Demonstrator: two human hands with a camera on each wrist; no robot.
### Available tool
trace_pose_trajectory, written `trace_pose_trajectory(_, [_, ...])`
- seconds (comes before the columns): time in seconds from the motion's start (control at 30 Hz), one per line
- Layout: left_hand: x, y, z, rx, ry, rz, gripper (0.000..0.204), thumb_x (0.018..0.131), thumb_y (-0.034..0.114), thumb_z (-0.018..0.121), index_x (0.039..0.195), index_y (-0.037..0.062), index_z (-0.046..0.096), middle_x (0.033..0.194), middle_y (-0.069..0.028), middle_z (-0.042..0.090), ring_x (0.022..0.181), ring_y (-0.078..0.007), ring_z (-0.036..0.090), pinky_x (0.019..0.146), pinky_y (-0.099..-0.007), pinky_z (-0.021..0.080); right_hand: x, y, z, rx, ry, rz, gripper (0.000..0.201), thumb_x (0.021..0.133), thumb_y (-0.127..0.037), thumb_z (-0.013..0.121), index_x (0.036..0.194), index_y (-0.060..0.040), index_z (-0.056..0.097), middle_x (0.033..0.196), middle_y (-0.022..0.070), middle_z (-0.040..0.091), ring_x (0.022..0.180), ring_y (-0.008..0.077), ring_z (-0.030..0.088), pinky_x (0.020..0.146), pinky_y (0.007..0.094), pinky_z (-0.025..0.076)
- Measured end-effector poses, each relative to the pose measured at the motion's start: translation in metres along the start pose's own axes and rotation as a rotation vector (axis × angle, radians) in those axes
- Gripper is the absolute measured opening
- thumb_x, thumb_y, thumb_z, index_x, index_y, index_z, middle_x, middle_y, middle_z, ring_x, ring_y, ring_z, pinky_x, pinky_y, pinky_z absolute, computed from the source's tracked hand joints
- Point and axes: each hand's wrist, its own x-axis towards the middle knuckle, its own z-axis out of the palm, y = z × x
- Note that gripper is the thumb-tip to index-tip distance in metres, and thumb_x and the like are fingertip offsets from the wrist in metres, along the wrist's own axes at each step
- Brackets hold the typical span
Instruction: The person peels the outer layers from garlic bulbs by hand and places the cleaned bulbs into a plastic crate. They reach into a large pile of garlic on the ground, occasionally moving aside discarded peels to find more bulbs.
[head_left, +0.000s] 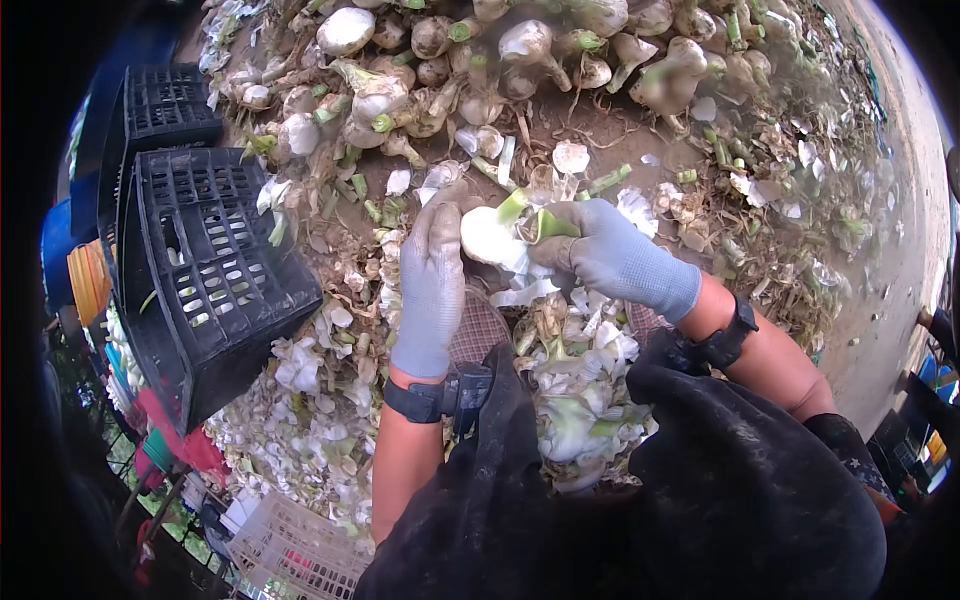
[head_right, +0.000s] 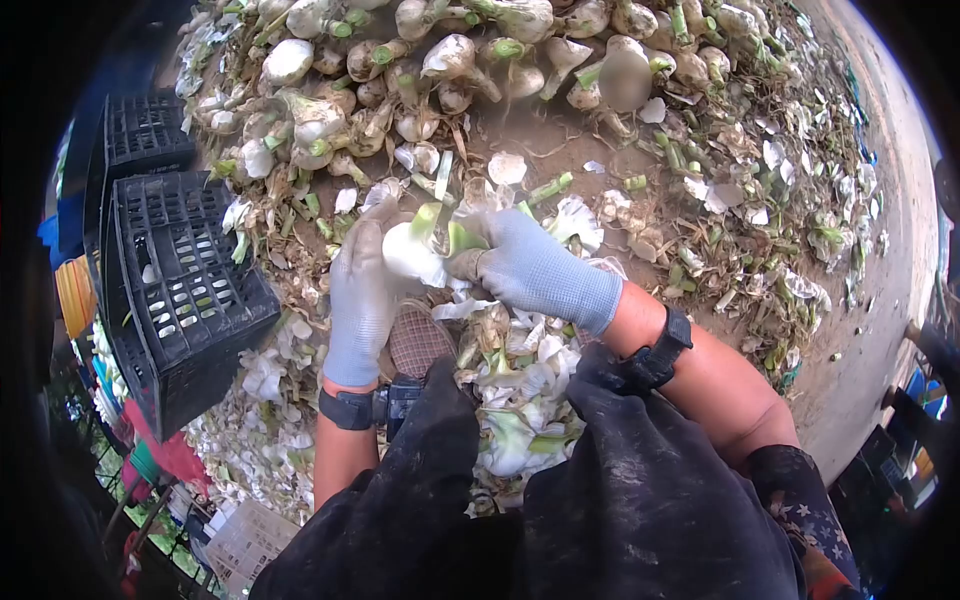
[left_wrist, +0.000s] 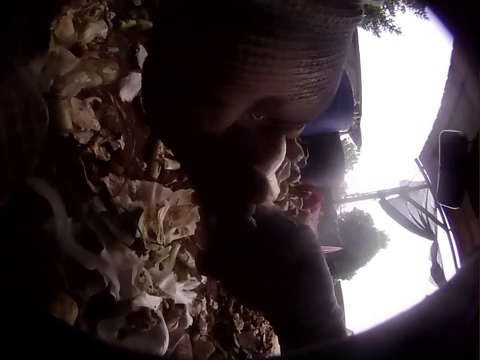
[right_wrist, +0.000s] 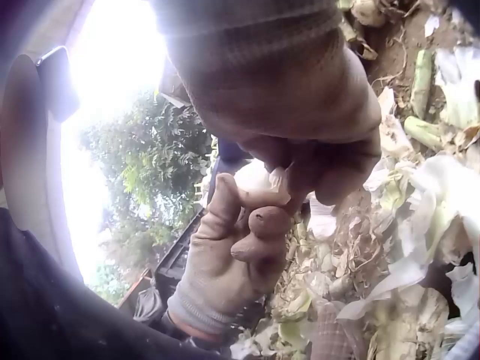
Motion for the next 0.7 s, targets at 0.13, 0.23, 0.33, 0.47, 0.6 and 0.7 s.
trace_pose_trajectory(0.13, [-0.006, 0.022, 0.006, 0.437, 0.024, 0.235, 0.030, 0.095, 0.025, 0.053, 0.107, -0.0018, 0.062, 0.099, -0.0090, 0.065, 0.090, -0.0146, 0.060, 0.080, -0.0278, 0.049, 0.003, 0.012, 0.000, -0.140, -0.055, -0.138, 0.019, 0.087, -0.014, 0.059, 0.097, 0.0020, 0.062, 0.078, 0.0144, 0.064, 0.072, 0.0186, 0.062, 0.067, 0.0333, 0.049])
trace_pose_trajectory(0.23, [-0.002, 0.016, -0.003, 0.350, -0.158, 0.071, 0.027, 0.096, 0.022, 0.051, 0.101, -0.0035, 0.061, 0.104, -0.0097, 0.064, 0.091, -0.0159, 0.061, 0.082, -0.0292, 0.050, -0.001, 0.006, 0.001, -0.289, -0.053, -0.170, 0.019, 0.084, -0.011, 0.057, 0.099, 0.0005, 0.060, 0.084, 0.0199, 0.064, 0.078, 0.0304, 0.065, 0.070, 0.0390, 0.050])
trace_pose_trajectory(0.33, [-0.010, 0.025, -0.009, -0.445, -0.126, -0.142, 0.034, 0.098, 0.028, 0.049, 0.107, -0.0037, 0.058, 0.105, -0.0122, 0.064, 0.097, -0.0188, 0.062, 0.087, -0.0329, 0.051, 0.005, 0.023, -0.014, -1.016, 0.235, -0.169, 0.019, 0.078, -0.010, 0.056, 0.094, -0.0016, 0.061, 0.087, 0.0202, 0.063, 0.085, 0.0361, 0.063, 0.073, 0.0446, 0.051])
trace_pose_trajectory(0.47, [0.004, -0.023, -0.026, -0.808, -0.037, -0.160, 0.034, 0.099, 0.029, 0.048, 0.114, 0.0002, 0.057, 0.109, -0.0102, 0.063, 0.102, -0.0216, 0.061, 0.093, -0.0390, 0.049, -0.038, 0.019, 0.007, -0.722, -0.570, -0.261, 0.018, 0.078, -0.013, 0.058, 0.092, -0.0040, 0.063, 0.086, 0.0175, 0.064, 0.085, 0.0333, 0.065, 0.074, 0.0431, 0.051])
trace_pose_trajectory(0.6, [0.010, -0.043, -0.030, -0.947, 0.143, -0.222, 0.030, 0.097, 0.026, 0.052, 0.116, 0.0027, 0.055, 0.109, -0.0097, 0.062, 0.101, -0.0221, 0.062, 0.087, -0.0409, 0.053, -0.036, -0.004, 0.001, -0.473, -0.906, -0.148, 0.020, 0.084, -0.020, 0.060, 0.100, -0.0080, 0.062, 0.091, 0.0141, 0.064, 0.082, 0.0340, 0.063, 0.076, 0.0419, 0.050])
trace_pose_trajectory(0.7, [0.009, -0.035, -0.022, -0.878, 0.163, -0.187, 0.027, 0.096, 0.022, 0.054, 0.115, 0.0028, 0.055, 0.108, -0.0097, 0.062, 0.101, -0.0222, 0.062, 0.085, -0.0415, 0.054, -0.017, 0.000, 0.004, -1.123, -0.107, -0.234, 0.032, 0.086, -0.032, 0.062, 0.103, -0.0046, 0.063, 0.088, 0.0181, 0.066, 0.085, 0.0306, 0.066, 0.075, 0.0386, 0.051])
